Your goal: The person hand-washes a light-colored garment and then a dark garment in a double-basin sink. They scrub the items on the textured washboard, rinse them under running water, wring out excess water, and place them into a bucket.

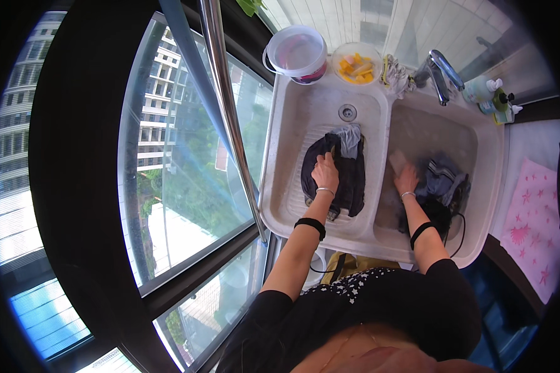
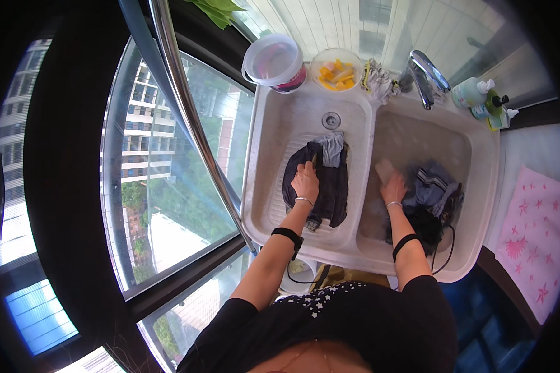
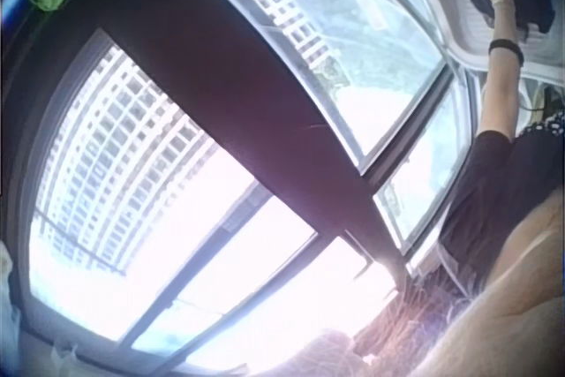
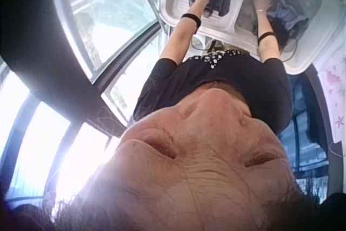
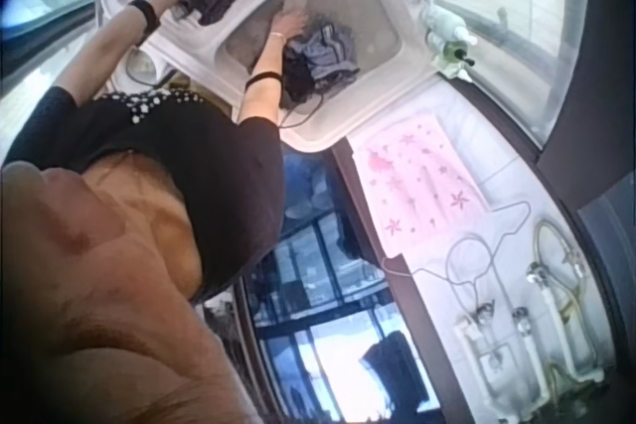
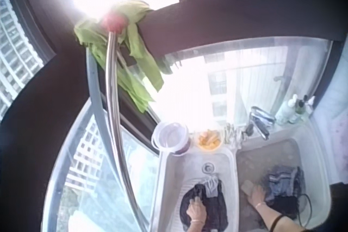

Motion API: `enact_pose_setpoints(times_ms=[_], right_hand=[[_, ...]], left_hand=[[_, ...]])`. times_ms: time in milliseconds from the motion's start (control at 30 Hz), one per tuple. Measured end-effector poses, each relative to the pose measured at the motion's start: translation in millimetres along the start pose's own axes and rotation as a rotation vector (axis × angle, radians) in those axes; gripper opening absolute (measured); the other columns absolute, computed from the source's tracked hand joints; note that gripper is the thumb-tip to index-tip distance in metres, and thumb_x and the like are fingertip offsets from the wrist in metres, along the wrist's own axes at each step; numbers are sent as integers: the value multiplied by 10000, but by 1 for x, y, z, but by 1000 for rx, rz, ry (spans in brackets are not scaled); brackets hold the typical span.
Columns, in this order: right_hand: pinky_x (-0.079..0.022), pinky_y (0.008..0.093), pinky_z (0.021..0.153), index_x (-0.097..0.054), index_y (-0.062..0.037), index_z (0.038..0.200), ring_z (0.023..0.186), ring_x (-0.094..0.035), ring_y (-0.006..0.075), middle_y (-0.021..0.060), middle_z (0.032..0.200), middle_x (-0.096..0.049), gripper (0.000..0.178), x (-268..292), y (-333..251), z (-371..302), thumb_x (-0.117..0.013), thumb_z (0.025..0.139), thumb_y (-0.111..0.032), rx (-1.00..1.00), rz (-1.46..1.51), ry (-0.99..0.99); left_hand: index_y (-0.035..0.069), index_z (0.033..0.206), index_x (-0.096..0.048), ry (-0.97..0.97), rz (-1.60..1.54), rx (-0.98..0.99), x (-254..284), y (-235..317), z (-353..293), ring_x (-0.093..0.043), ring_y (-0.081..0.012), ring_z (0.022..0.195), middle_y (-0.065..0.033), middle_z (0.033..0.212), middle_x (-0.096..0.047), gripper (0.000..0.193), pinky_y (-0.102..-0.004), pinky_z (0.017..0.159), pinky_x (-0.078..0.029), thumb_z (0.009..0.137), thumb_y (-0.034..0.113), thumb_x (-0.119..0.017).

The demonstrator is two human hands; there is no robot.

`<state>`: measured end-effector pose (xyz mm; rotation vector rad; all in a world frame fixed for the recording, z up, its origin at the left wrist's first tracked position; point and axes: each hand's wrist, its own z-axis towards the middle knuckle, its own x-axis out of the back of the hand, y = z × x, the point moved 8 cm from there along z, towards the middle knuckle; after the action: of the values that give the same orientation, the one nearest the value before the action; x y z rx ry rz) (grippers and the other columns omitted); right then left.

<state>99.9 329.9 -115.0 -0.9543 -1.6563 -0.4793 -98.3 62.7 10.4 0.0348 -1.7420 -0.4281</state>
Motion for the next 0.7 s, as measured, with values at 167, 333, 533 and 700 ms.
enact_pose_setpoints(times_ms=[167, 333, 533, 700], right_hand=[[-446, 537, 934, -433, -78, 1285, 1124, -551, 396, 214, 1214, -552, 658, -28, 10, 13, -739, 723, -228, -94, 103, -58], [-458, 511, 934, -453, -46, 1257, 1110, -549, 433, 233, 1194, -563, 631, -26, 1, 17, -738, 722, -221, -59, 214, -29], [-444, 508, 960, -459, -25, 1278, 1151, -516, 449, 239, 1233, -545, 678, -27, -1, 6, -761, 718, -259, -61, 150, -72], [-441, 502, 965, -440, -17, 1308, 1138, -521, 454, 247, 1225, -548, 722, -31, -7, -7, -773, 707, -238, 59, 138, 5]], left_hand=[[81, 946, -530, 63, -56, -2, 10, -1, -8, -655, -347, 822, -139, 921, -555, 142, -447, 613, -542, 863, 156, -618], [70, 936, -557, 65, -33, -60, 10, 3, -26, -613, -313, 906, -119, 947, -539, 218, -437, 703, -528, 821, 204, -685], [79, 903, -584, 209, -1, -59, 16, 10, -20, -594, -288, 929, -94, 958, -541, 232, -420, 738, -502, 799, 241, -713], [92, 916, -595, 198, 18, -23, 8, 16, -1, -597, -282, 944, -88, 974, -553, 208, -434, 750, -490, 806, 234, -700]])
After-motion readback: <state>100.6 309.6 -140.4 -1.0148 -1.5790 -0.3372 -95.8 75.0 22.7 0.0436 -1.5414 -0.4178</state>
